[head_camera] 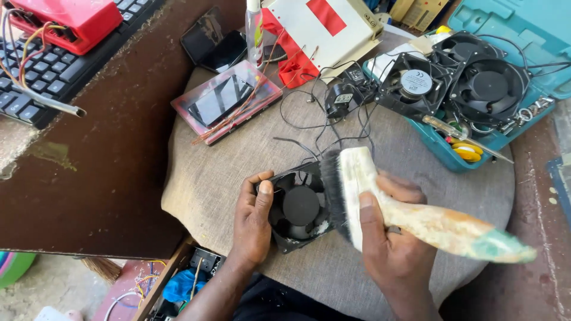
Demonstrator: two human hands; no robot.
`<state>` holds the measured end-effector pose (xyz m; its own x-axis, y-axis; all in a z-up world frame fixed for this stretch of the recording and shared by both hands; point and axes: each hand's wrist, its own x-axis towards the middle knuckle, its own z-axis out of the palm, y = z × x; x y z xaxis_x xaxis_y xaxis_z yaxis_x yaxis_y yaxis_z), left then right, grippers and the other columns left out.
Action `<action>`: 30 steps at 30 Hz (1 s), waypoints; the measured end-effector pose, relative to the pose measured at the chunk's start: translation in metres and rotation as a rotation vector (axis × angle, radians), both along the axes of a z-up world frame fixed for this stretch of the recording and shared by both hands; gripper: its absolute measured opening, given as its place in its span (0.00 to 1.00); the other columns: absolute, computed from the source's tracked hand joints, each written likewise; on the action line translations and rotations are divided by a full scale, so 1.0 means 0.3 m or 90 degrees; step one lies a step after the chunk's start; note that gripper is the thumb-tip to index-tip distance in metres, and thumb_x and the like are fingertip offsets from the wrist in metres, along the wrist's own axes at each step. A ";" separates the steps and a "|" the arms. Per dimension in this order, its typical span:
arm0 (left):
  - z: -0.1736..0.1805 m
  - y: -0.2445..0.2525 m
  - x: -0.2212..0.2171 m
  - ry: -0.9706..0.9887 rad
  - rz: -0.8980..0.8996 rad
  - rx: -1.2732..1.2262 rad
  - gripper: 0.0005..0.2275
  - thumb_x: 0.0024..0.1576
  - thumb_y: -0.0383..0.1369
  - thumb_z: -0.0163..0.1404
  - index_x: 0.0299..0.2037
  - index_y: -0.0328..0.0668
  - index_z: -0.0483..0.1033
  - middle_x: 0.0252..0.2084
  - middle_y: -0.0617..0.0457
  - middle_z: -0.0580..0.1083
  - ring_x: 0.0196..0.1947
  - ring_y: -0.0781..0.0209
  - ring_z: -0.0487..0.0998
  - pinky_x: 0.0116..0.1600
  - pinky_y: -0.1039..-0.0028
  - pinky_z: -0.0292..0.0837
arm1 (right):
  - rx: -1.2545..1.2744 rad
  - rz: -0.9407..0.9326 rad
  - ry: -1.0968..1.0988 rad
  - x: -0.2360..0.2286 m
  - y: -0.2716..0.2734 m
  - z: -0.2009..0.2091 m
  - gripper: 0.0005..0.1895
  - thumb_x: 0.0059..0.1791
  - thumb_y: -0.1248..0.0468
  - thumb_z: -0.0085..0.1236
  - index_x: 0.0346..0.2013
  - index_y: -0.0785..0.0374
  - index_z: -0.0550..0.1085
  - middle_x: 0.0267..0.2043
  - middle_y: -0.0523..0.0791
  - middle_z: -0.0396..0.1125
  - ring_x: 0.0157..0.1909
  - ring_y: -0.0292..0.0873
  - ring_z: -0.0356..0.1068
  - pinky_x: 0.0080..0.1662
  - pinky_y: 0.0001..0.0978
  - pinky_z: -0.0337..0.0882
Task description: Cleaning dust from computer cooling fans using a paintbrush and organizing wires on a workbench.
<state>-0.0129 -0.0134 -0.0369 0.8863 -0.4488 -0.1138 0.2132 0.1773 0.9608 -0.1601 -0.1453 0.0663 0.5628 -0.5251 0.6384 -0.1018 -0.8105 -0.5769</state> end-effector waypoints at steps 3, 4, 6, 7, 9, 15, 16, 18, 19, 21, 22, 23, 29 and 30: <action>-0.057 -0.021 0.009 -0.052 0.054 0.002 0.20 0.64 0.48 0.47 0.57 0.45 0.76 0.50 0.57 0.76 0.50 0.69 0.72 0.58 0.75 0.67 | 0.152 0.183 0.049 -0.017 0.058 -0.029 0.18 0.54 0.60 0.55 0.55 0.66 0.71 0.59 0.53 0.69 0.64 0.49 0.71 0.68 0.41 0.68; -0.047 -0.021 0.006 -0.055 0.047 -0.003 0.20 0.64 0.48 0.47 0.57 0.45 0.76 0.50 0.57 0.76 0.50 0.69 0.72 0.58 0.75 0.67 | 0.147 0.177 0.046 -0.021 0.062 -0.023 0.18 0.54 0.60 0.55 0.55 0.66 0.71 0.59 0.53 0.69 0.64 0.49 0.71 0.68 0.41 0.68; -0.028 -0.002 0.005 -0.030 0.040 0.035 0.24 0.61 0.51 0.46 0.59 0.44 0.76 0.56 0.55 0.76 0.55 0.66 0.73 0.62 0.73 0.66 | 0.316 0.005 0.110 -0.022 0.079 -0.015 0.23 0.49 0.50 0.58 0.53 0.59 0.80 0.50 0.44 0.80 0.51 0.40 0.78 0.53 0.31 0.74; -0.017 -0.011 0.013 -0.033 0.041 0.036 0.24 0.61 0.51 0.46 0.59 0.44 0.76 0.56 0.55 0.76 0.55 0.66 0.73 0.62 0.73 0.66 | 0.317 0.006 0.108 -0.003 0.063 -0.013 0.23 0.49 0.50 0.58 0.53 0.59 0.80 0.50 0.44 0.80 0.51 0.40 0.78 0.53 0.31 0.74; -0.002 -0.006 -0.002 0.037 0.011 -0.025 0.22 0.61 0.51 0.47 0.59 0.48 0.74 0.57 0.52 0.74 0.53 0.61 0.76 0.53 0.69 0.79 | 0.105 0.056 -0.045 0.011 0.049 -0.012 0.15 0.55 0.67 0.54 0.55 0.71 0.70 0.58 0.56 0.71 0.63 0.53 0.73 0.64 0.41 0.73; -0.001 -0.008 0.000 0.029 0.013 -0.024 0.24 0.59 0.51 0.48 0.59 0.46 0.75 0.52 0.50 0.76 0.50 0.60 0.78 0.52 0.68 0.79 | 0.105 -0.011 -0.046 -0.003 0.020 -0.016 0.16 0.55 0.65 0.56 0.54 0.72 0.71 0.58 0.56 0.70 0.63 0.51 0.72 0.65 0.40 0.72; -0.019 -0.008 0.000 0.031 0.015 -0.023 0.24 0.59 0.51 0.48 0.59 0.46 0.75 0.52 0.50 0.76 0.50 0.60 0.78 0.52 0.68 0.79 | 0.106 -0.009 -0.044 -0.015 0.029 -0.010 0.16 0.55 0.65 0.56 0.54 0.72 0.71 0.58 0.56 0.70 0.63 0.51 0.72 0.65 0.40 0.72; -0.051 -0.013 0.016 -0.011 0.028 -0.033 0.19 0.64 0.47 0.47 0.58 0.44 0.75 0.42 0.53 0.78 0.40 0.67 0.76 0.47 0.75 0.73 | 0.552 0.094 0.238 -0.030 0.045 0.004 0.20 0.46 0.55 0.64 0.52 0.53 0.82 0.37 0.42 0.80 0.36 0.37 0.76 0.41 0.31 0.77; -0.044 -0.010 0.004 -0.015 0.028 -0.034 0.19 0.64 0.47 0.47 0.58 0.44 0.75 0.42 0.53 0.78 0.40 0.67 0.76 0.47 0.75 0.73 | 0.551 0.096 0.235 -0.038 0.031 0.016 0.20 0.46 0.55 0.64 0.52 0.53 0.82 0.37 0.42 0.80 0.36 0.37 0.76 0.41 0.31 0.77; -0.028 -0.005 -0.005 -0.021 0.024 -0.066 0.19 0.64 0.45 0.48 0.58 0.42 0.76 0.45 0.53 0.78 0.43 0.66 0.76 0.49 0.74 0.72 | 0.471 -0.052 0.185 -0.041 -0.001 0.041 0.21 0.45 0.54 0.63 0.51 0.55 0.84 0.44 0.42 0.83 0.42 0.38 0.79 0.45 0.31 0.76; -0.009 -0.009 -0.005 -0.025 0.030 -0.066 0.19 0.64 0.45 0.48 0.58 0.42 0.76 0.45 0.53 0.78 0.43 0.66 0.76 0.49 0.74 0.72 | 0.470 -0.045 0.185 -0.031 -0.002 0.025 0.21 0.45 0.54 0.63 0.51 0.55 0.84 0.44 0.42 0.83 0.42 0.38 0.79 0.45 0.31 0.76; 0.009 -0.012 -0.005 -0.003 0.008 -0.095 0.20 0.63 0.46 0.48 0.58 0.41 0.74 0.46 0.45 0.81 0.45 0.58 0.81 0.50 0.69 0.78 | 0.281 -0.070 0.085 -0.020 -0.002 0.009 0.19 0.50 0.57 0.60 0.52 0.62 0.79 0.49 0.48 0.77 0.50 0.46 0.75 0.55 0.38 0.71; -0.017 -0.030 0.006 0.052 0.012 -0.122 0.18 0.64 0.42 0.48 0.58 0.40 0.74 0.44 0.43 0.83 0.43 0.57 0.83 0.48 0.68 0.78 | 0.632 0.066 0.036 -0.048 -0.017 0.039 0.18 0.49 0.66 0.57 0.54 0.67 0.78 0.51 0.57 0.76 0.49 0.53 0.74 0.52 0.43 0.67; -0.026 -0.020 -0.001 0.082 0.002 -0.157 0.17 0.64 0.40 0.49 0.58 0.39 0.74 0.44 0.43 0.81 0.42 0.55 0.83 0.46 0.66 0.79 | 0.924 -0.095 -0.020 -0.050 -0.056 0.084 0.20 0.49 0.74 0.55 0.55 0.75 0.78 0.41 0.69 0.76 0.36 0.69 0.72 0.38 0.57 0.67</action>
